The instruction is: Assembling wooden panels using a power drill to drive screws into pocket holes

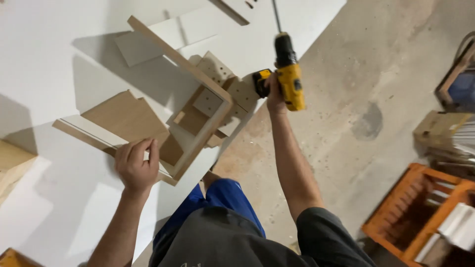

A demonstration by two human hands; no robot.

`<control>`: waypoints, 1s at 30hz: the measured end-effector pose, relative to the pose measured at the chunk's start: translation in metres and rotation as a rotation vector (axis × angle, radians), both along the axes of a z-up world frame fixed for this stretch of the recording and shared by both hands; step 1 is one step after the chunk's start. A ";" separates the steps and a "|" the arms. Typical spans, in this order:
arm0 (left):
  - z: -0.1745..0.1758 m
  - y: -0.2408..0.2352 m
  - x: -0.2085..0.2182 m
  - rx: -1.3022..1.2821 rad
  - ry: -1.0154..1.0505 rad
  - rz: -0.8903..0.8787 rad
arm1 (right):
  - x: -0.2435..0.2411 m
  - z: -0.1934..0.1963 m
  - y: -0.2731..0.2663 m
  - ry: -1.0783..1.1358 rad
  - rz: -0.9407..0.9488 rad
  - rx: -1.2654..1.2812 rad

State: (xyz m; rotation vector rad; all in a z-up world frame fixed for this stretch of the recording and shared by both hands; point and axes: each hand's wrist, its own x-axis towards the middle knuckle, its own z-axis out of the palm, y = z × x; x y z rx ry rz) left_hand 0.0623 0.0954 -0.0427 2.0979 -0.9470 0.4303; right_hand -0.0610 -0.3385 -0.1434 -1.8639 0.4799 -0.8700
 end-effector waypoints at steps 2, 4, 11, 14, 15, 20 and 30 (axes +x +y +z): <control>0.005 -0.016 -0.010 0.038 -0.050 -0.076 | -0.022 -0.001 0.023 0.101 -0.115 -0.016; 0.033 -0.053 -0.017 0.075 -0.100 -0.149 | -0.047 0.009 0.040 0.205 -0.230 -0.024; 0.142 -0.180 -0.077 0.223 -0.256 -0.767 | -0.173 0.066 0.134 0.279 -0.095 -0.011; 0.131 -0.198 -0.100 0.378 -0.255 -0.955 | -0.203 0.083 0.158 0.319 -0.019 -0.017; 0.124 -0.202 -0.107 0.400 -0.281 -0.997 | -0.211 0.089 0.166 0.344 0.018 -0.024; 0.084 -0.200 -0.139 0.357 -0.359 -1.002 | -0.245 0.034 0.184 0.236 0.103 0.031; 0.051 -0.180 -0.157 0.221 -0.385 -0.960 | -0.243 0.090 0.214 0.427 0.075 0.421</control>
